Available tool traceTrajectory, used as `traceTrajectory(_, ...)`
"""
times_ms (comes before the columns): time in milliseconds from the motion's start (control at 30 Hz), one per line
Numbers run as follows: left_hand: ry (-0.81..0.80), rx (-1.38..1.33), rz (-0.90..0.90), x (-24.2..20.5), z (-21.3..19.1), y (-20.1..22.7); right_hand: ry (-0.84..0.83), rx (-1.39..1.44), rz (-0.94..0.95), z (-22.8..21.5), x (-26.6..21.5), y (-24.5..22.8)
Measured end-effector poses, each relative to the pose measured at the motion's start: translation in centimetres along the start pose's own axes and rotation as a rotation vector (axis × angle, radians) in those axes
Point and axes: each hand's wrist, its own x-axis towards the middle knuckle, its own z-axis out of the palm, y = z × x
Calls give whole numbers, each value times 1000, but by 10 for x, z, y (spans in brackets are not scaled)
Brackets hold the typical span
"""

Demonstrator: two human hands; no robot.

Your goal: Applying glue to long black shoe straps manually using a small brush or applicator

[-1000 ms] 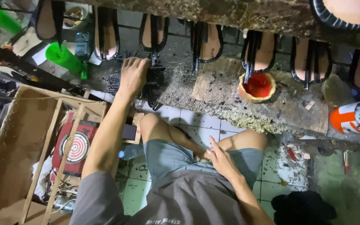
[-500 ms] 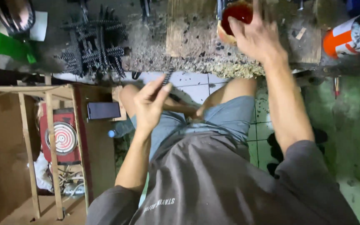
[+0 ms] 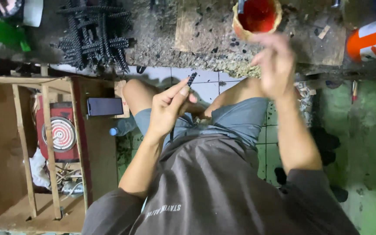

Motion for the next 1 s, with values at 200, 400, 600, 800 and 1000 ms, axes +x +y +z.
traceTrajectory(200, -57, -126, 44, 10, 10, -12, -79, -235, -221, 56, -22, -44)
traceTrajectory(400, 32, -135, -15, 6, 14, -2, -135, -454, -351, 50, -5, -50)
traceTrajectory(600, 36, -166, 1, 8, 4, -10, -58, -424, -340, 51, -8, -52)
traceTrajectory(800, 50, -214, -2, 3, 14, -8, -88, -489, -349, 56, 1, -49)
traceTrajectory(1000, 44, -203, -7, 3, 11, -14, -126, -399, -310, 61, -3, -60)
